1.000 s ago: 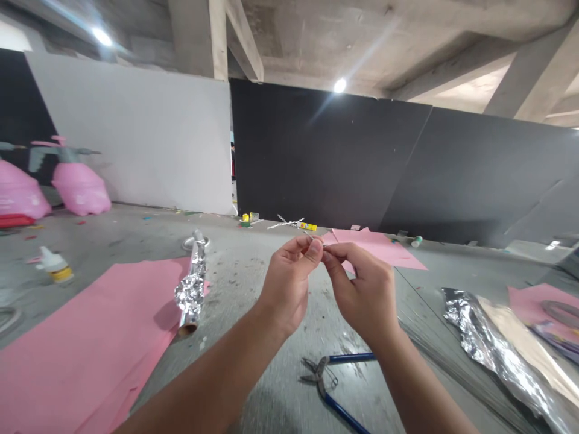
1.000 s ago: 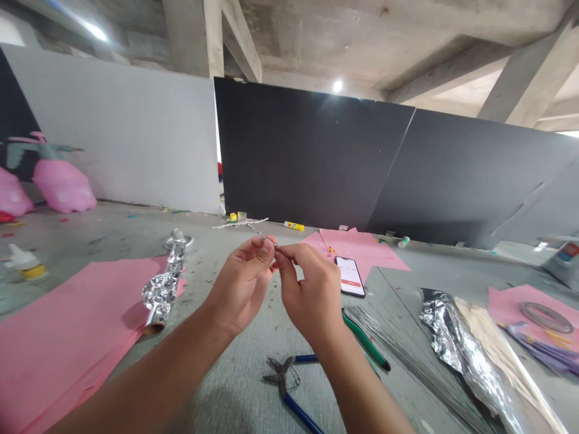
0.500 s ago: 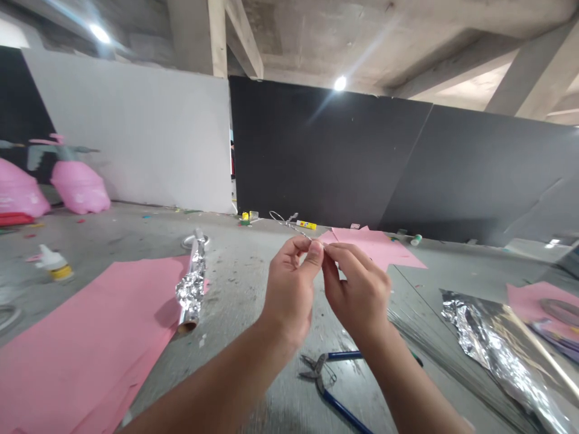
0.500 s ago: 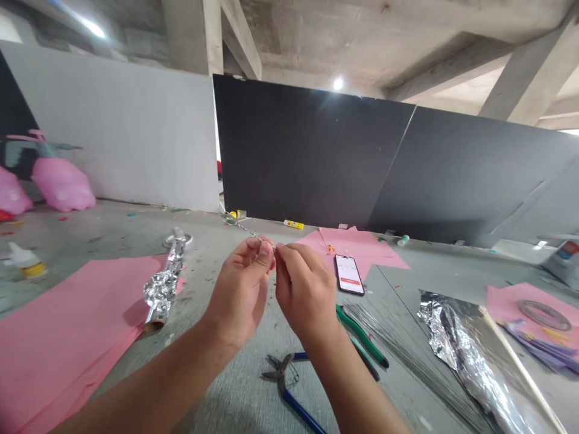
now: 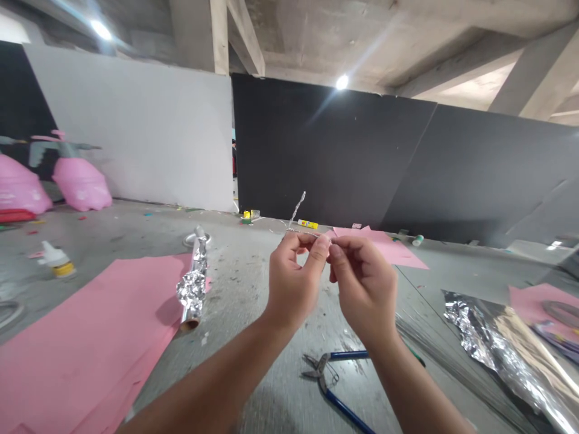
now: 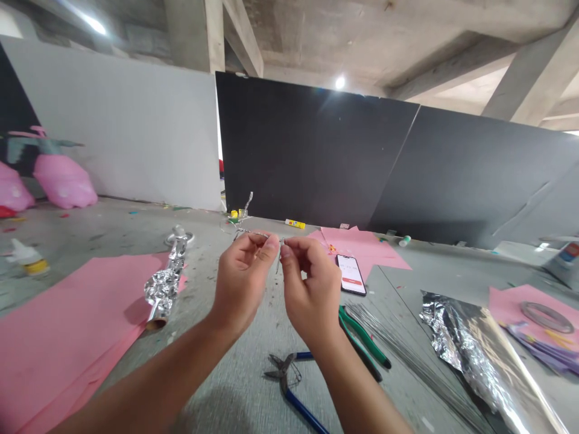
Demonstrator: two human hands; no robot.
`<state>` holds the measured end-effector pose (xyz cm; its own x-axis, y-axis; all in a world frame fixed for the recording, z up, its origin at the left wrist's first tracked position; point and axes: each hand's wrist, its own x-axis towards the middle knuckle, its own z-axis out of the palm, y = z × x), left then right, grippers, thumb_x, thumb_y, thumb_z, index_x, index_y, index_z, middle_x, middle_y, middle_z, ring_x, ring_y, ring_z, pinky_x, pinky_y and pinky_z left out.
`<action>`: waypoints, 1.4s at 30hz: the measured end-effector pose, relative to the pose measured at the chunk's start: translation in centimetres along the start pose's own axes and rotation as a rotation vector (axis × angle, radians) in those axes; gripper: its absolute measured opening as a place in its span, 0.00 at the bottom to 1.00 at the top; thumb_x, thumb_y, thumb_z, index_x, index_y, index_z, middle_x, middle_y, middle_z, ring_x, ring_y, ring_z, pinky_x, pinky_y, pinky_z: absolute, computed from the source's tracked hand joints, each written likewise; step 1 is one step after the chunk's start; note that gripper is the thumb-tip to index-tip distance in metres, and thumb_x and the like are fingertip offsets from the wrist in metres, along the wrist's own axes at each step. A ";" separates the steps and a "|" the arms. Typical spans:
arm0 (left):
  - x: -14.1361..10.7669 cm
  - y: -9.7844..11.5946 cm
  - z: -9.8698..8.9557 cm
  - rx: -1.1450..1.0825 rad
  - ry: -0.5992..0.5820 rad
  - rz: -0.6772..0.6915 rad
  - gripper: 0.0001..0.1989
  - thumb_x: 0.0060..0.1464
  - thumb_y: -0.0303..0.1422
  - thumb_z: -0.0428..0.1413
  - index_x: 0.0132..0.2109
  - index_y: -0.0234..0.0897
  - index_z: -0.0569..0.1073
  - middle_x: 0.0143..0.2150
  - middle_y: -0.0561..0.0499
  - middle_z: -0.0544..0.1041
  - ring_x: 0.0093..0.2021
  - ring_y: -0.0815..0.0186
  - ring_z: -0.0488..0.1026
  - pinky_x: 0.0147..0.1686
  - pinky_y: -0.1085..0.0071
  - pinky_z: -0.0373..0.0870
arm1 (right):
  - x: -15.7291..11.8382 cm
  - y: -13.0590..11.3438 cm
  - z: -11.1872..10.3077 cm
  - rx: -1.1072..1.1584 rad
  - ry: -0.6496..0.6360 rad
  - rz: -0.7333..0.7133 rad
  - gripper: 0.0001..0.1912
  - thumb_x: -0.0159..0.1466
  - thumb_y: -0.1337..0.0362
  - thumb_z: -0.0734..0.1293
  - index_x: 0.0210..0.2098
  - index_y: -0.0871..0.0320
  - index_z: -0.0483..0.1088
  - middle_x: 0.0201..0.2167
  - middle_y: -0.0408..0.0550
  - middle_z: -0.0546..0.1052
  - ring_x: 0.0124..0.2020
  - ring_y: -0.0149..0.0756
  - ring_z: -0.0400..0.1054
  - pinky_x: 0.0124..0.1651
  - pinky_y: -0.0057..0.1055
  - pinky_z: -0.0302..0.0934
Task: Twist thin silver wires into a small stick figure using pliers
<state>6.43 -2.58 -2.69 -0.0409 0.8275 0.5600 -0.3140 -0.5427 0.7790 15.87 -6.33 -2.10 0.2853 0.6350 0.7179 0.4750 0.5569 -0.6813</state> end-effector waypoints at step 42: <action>3.0 0.8 -2.7 0.252 -0.304 0.493 0.05 0.56 0.26 0.61 0.35 0.42 0.79 0.34 0.51 0.76 0.38 0.66 0.73 0.40 0.69 0.70 | 1.5 -0.5 -2.3 0.081 -0.278 0.033 0.03 0.63 0.66 0.67 0.33 0.58 0.72 0.22 0.41 0.75 0.21 0.25 0.65 0.23 0.25 0.58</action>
<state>3.51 -0.16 -1.18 0.1592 0.4134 0.8965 -0.0929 -0.8978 0.4304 18.01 -6.92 -0.38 0.0555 0.7697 0.6359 0.3981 0.5670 -0.7211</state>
